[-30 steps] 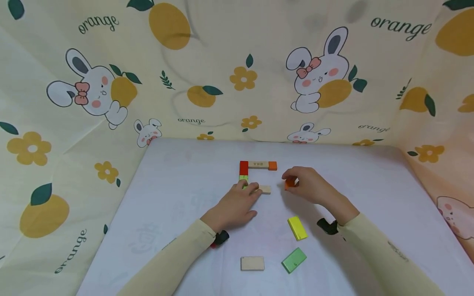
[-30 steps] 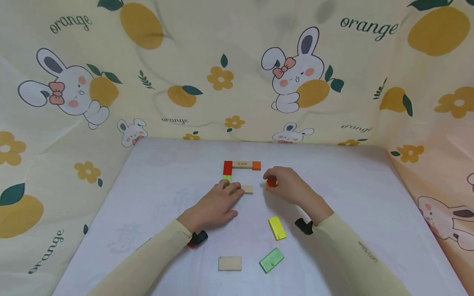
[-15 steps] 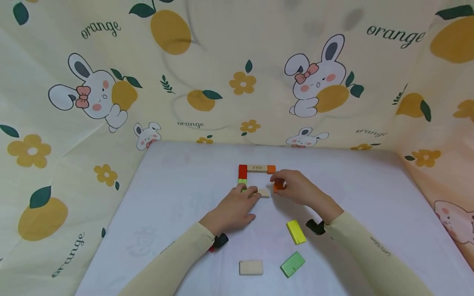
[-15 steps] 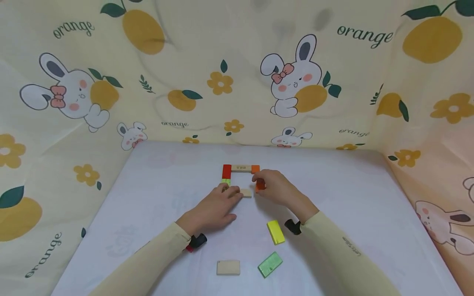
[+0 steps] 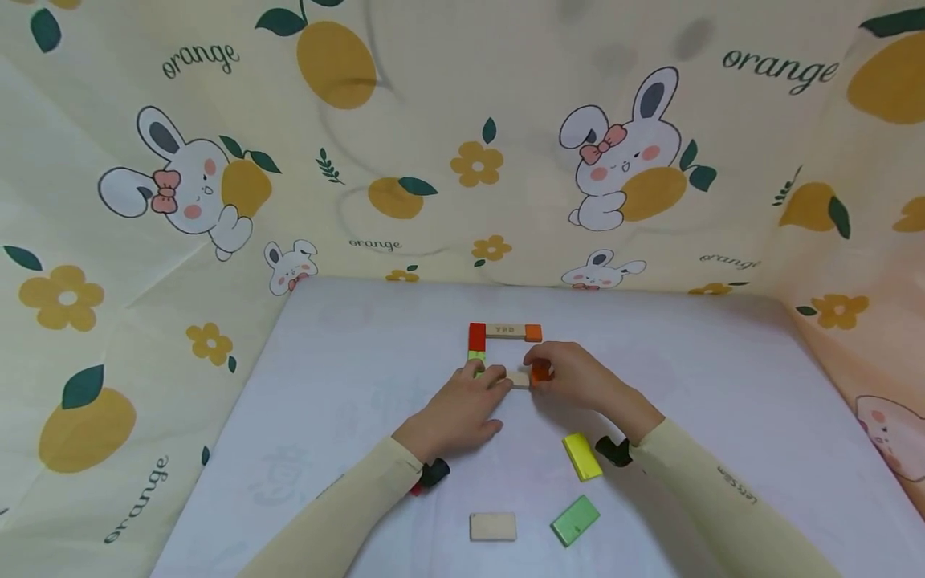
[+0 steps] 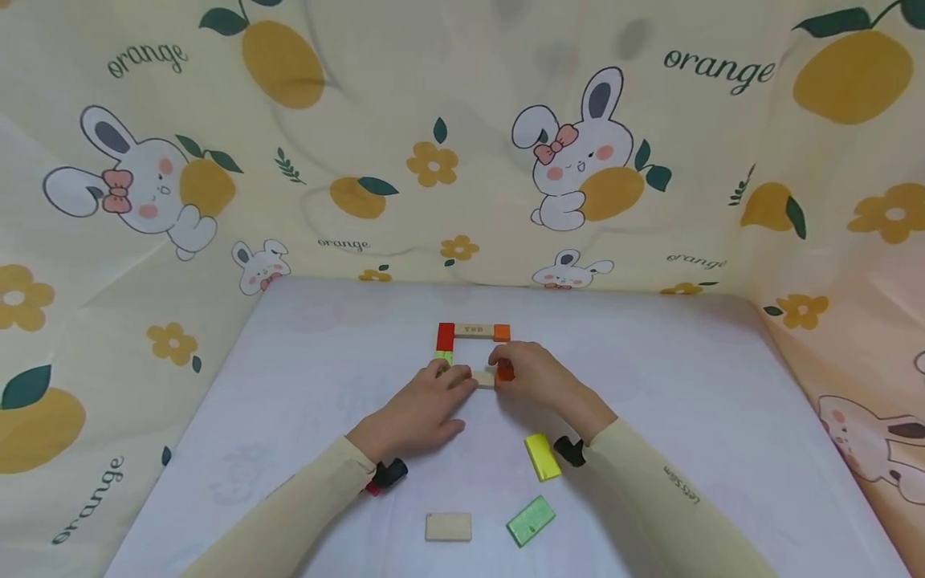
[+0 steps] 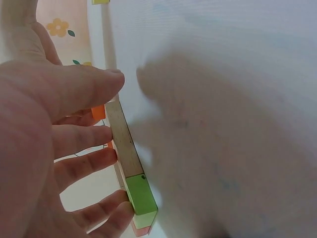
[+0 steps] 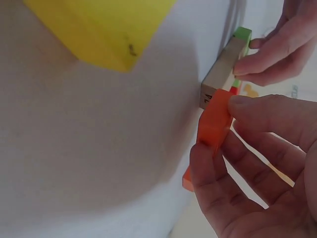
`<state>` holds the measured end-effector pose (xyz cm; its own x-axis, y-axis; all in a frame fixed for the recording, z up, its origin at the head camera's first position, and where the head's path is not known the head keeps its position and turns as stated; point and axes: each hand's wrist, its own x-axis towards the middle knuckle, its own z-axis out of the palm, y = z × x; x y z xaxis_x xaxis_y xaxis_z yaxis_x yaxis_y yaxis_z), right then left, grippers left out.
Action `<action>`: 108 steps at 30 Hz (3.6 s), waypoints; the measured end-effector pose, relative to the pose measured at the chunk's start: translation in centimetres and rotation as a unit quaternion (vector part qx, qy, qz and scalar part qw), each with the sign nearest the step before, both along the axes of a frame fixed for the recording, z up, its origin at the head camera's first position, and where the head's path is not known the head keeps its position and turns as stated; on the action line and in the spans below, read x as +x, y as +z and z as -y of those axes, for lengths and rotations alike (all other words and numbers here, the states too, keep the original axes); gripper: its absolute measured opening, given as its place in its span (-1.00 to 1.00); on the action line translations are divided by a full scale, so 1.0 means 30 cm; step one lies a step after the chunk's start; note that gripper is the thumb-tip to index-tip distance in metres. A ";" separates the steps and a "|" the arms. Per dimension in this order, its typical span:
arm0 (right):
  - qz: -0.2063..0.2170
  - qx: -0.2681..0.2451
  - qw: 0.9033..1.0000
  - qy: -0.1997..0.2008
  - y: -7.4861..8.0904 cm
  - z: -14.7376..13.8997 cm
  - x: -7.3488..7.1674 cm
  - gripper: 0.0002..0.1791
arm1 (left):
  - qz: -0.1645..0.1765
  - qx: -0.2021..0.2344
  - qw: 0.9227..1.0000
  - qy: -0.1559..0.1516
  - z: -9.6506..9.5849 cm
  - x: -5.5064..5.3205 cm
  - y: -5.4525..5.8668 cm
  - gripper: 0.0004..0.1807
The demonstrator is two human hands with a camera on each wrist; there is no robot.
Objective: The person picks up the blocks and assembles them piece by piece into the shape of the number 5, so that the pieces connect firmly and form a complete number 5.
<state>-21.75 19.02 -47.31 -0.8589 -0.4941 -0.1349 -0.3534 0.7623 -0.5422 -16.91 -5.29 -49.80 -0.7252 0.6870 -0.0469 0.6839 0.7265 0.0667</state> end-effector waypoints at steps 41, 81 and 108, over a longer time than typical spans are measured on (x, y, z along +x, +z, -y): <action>0.014 0.001 1.000 -0.002 -0.030 0.024 0.003 -0.62 | 0.010 -0.009 1.000 0.003 -0.003 -0.001 0.008 -0.27; -0.040 -0.064 0.997 -0.004 0.093 -0.225 0.200 -0.50 | 0.012 -0.012 1.000 0.012 0.007 0.008 -0.006 -0.27; -0.021 0.021 1.000 -0.002 -0.023 -0.202 0.381 -0.31 | 0.003 -0.037 0.999 0.026 0.012 -0.007 0.012 -0.27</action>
